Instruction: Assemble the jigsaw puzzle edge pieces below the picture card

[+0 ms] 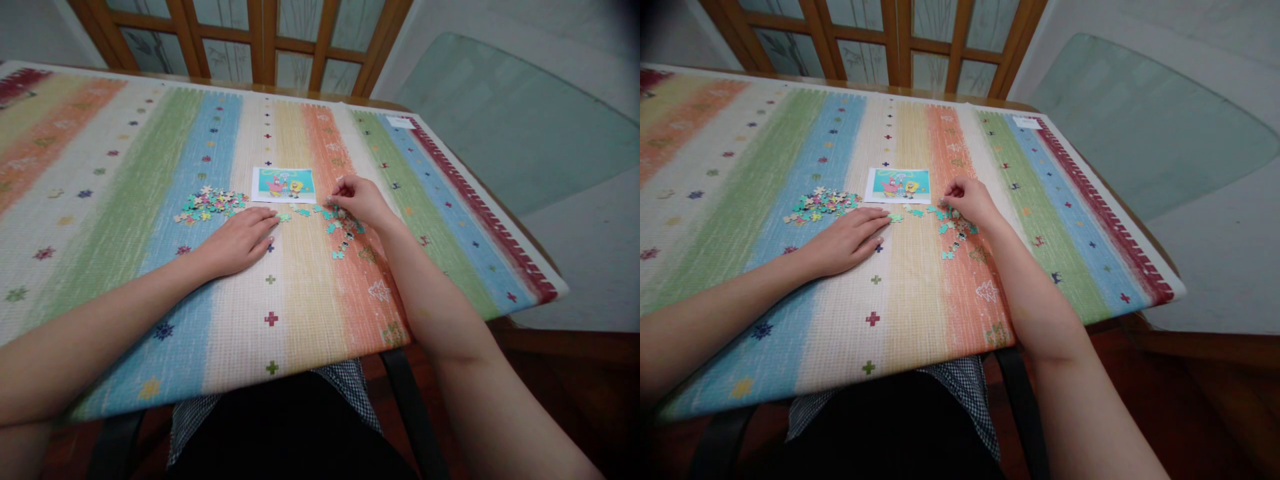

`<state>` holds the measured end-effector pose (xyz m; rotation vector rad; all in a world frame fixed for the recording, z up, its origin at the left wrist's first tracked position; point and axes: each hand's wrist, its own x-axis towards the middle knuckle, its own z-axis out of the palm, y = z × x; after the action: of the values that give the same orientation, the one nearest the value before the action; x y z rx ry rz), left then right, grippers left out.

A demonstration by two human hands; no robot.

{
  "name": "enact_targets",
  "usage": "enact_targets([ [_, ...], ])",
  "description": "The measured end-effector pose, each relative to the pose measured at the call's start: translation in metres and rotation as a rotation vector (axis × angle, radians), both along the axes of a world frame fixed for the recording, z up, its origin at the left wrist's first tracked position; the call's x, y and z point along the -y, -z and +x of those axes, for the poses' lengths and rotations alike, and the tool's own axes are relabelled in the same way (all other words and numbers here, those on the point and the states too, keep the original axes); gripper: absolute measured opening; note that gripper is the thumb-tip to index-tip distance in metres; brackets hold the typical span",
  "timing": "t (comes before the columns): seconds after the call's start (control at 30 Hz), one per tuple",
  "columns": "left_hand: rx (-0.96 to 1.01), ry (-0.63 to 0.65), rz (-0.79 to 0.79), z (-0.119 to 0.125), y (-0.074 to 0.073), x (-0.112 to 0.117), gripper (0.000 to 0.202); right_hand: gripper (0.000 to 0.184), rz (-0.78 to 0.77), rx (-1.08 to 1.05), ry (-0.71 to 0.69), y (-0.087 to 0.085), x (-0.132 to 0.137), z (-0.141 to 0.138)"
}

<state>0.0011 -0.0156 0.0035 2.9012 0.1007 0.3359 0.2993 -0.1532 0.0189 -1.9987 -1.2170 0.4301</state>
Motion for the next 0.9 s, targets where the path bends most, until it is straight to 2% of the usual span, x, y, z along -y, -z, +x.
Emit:
enact_targets([
  [0.17,0.001,-0.001,-0.003,0.000,0.000,0.000,0.049,0.020,0.089,-0.024,0.068,-0.008,0.010,0.005],
  [0.37,-0.012,0.001,-0.004,0.000,-0.002,0.001,0.051,0.020,0.073,-0.020,0.110,-0.014,0.018,0.008],
  [0.53,-0.002,0.000,-0.018,0.000,-0.001,0.000,0.050,0.025,0.028,0.031,0.133,-0.013,0.018,0.008],
  [0.77,-0.005,-0.004,-0.007,0.000,-0.003,0.001,0.050,0.029,0.087,0.004,0.202,-0.012,0.023,0.022],
  [0.9,-0.013,-0.001,0.010,0.000,-0.004,0.001,0.051,0.026,0.050,0.017,0.161,-0.008,0.021,0.019],
])
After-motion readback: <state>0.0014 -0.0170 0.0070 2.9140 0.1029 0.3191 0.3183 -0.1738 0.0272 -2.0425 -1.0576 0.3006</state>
